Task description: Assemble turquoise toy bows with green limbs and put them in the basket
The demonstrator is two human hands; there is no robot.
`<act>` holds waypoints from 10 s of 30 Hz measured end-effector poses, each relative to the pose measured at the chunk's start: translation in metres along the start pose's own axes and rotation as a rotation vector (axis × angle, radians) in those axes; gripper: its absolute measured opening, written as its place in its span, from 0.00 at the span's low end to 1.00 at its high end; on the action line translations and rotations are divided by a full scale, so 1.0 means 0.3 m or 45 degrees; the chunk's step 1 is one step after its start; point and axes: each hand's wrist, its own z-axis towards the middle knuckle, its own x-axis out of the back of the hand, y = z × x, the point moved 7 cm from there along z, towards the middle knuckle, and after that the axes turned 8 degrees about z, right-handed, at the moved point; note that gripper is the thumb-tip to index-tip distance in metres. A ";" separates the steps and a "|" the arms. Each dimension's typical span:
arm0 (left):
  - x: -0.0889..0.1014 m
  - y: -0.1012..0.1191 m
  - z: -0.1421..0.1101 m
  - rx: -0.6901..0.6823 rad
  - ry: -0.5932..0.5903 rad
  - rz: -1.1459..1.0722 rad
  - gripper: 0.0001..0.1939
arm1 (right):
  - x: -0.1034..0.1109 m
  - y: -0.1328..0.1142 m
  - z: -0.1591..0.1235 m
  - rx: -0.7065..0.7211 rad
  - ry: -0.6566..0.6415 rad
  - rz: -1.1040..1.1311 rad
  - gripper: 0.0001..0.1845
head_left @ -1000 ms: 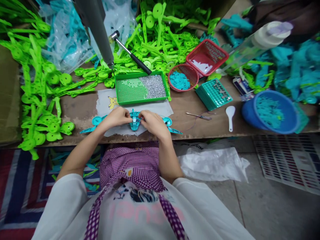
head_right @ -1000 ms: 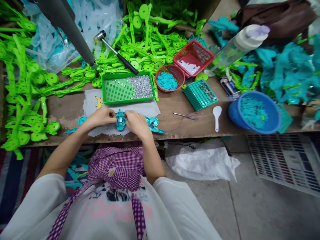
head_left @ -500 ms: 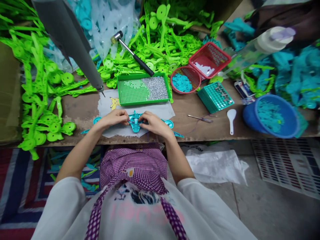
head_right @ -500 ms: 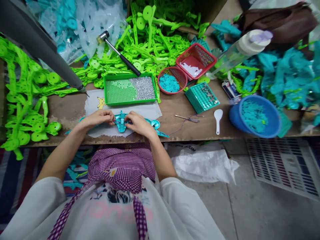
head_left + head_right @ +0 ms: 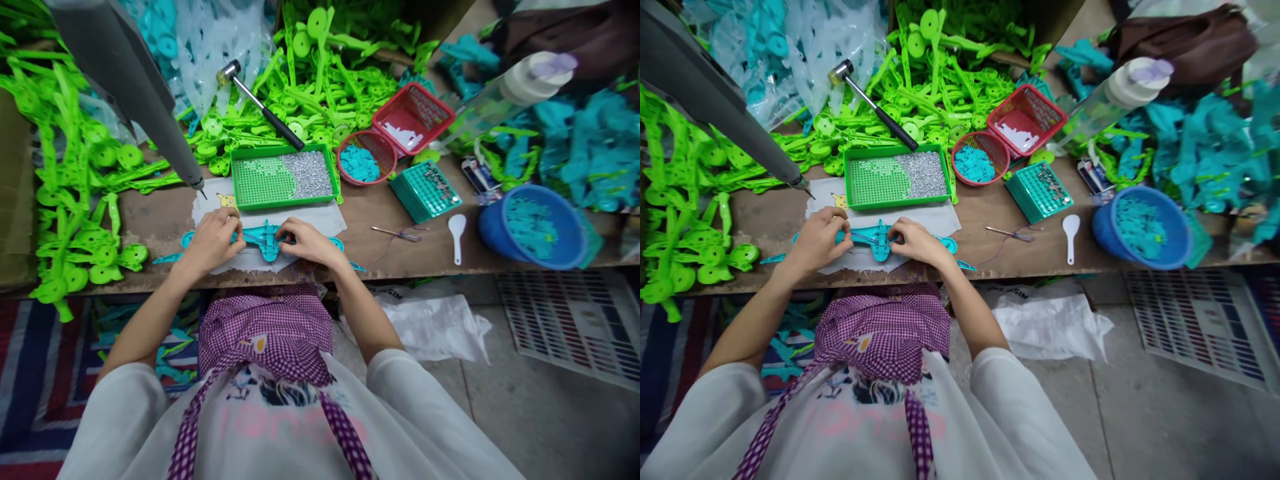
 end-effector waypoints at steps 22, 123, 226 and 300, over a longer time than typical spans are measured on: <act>-0.051 -0.129 -0.008 0.079 0.049 -0.445 0.07 | -0.006 0.005 -0.019 0.259 0.001 0.034 0.12; 0.176 -0.366 -0.713 1.340 1.404 0.239 0.42 | -0.194 -0.143 -0.094 0.364 0.278 0.006 0.13; 0.034 -0.199 0.078 0.019 -0.617 0.707 0.11 | 0.040 0.109 -0.207 0.294 0.897 0.324 0.30; 0.028 -0.201 -0.254 0.369 0.116 -0.219 0.09 | 0.052 0.046 -0.199 0.261 0.579 0.021 0.27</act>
